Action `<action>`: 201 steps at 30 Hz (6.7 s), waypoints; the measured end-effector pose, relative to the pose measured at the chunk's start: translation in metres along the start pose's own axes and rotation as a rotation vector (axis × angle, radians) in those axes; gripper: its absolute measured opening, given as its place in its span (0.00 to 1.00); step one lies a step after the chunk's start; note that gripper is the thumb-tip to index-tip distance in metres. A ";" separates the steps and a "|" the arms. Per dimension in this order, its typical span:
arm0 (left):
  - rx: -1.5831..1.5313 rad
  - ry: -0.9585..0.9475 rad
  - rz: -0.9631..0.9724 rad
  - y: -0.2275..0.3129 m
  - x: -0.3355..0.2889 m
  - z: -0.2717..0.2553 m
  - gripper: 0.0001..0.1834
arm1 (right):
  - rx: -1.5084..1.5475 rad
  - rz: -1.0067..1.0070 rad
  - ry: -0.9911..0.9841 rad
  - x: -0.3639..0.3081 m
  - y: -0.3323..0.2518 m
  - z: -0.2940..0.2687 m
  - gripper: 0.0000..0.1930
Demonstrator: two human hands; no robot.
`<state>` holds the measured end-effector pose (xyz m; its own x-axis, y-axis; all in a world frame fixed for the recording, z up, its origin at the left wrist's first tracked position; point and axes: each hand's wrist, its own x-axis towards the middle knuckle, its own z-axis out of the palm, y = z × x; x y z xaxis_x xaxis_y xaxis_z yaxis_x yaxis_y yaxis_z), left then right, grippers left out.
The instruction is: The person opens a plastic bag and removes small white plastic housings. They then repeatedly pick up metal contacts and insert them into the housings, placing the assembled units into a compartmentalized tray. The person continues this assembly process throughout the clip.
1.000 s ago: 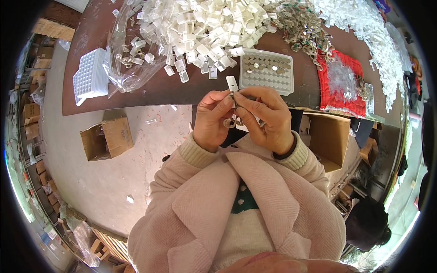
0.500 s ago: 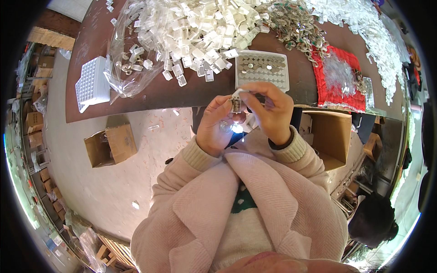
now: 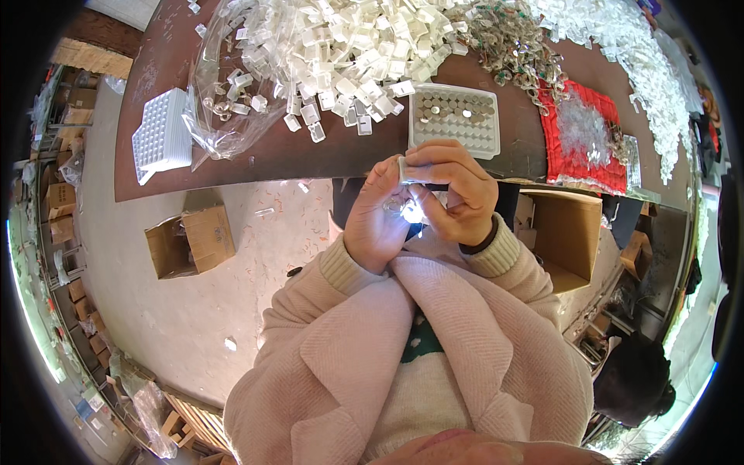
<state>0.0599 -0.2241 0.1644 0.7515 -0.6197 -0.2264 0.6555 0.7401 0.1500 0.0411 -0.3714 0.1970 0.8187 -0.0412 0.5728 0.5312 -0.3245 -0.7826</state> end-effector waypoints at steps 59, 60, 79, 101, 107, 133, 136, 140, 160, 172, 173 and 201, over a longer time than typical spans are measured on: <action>0.295 -0.026 0.049 -0.019 0.005 0.005 0.10 | -0.119 0.220 0.052 -0.009 -0.022 -0.034 0.08; 0.328 -0.019 0.066 -0.018 0.006 0.004 0.10 | -0.147 0.206 0.043 -0.009 -0.021 -0.034 0.09; 0.564 0.001 0.089 -0.007 0.008 0.002 0.10 | -0.231 0.212 -0.110 -0.004 -0.004 -0.064 0.12; 1.691 0.258 1.050 0.110 0.045 0.054 0.10 | -0.517 0.346 0.241 0.065 0.100 -0.155 0.12; 2.523 0.339 1.297 0.168 0.075 0.044 0.19 | 0.094 0.338 0.451 0.066 0.100 -0.169 0.10; 1.033 -0.247 0.121 -0.005 0.024 0.031 0.10 | 0.377 0.291 0.543 0.013 0.064 -0.148 0.08; 0.941 -0.221 -0.029 -0.017 0.029 0.038 0.15 | 0.548 0.274 0.524 0.015 0.048 -0.131 0.08; 0.410 -0.173 -0.243 -0.034 0.045 0.042 0.21 | 0.779 0.274 0.446 0.013 0.019 -0.099 0.08; 0.372 -0.125 0.155 0.006 0.020 0.020 0.08 | 0.761 0.504 0.165 0.012 -0.004 -0.026 0.14; 0.386 0.033 0.412 0.025 0.010 0.023 0.03 | 0.353 0.354 0.068 0.022 -0.010 -0.007 0.18; 0.388 0.037 0.410 0.026 0.009 0.023 0.03 | 0.354 0.350 0.056 0.022 -0.009 -0.006 0.17; 0.739 0.180 0.685 0.026 0.014 0.025 0.10 | -0.186 0.019 -0.172 0.031 -0.011 -0.004 0.10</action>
<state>0.0891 -0.2200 0.1892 0.9995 -0.0307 -0.0010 0.0174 0.5371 0.8433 0.0594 -0.3731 0.2246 0.8616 0.1075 0.4961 0.4793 -0.4941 -0.7254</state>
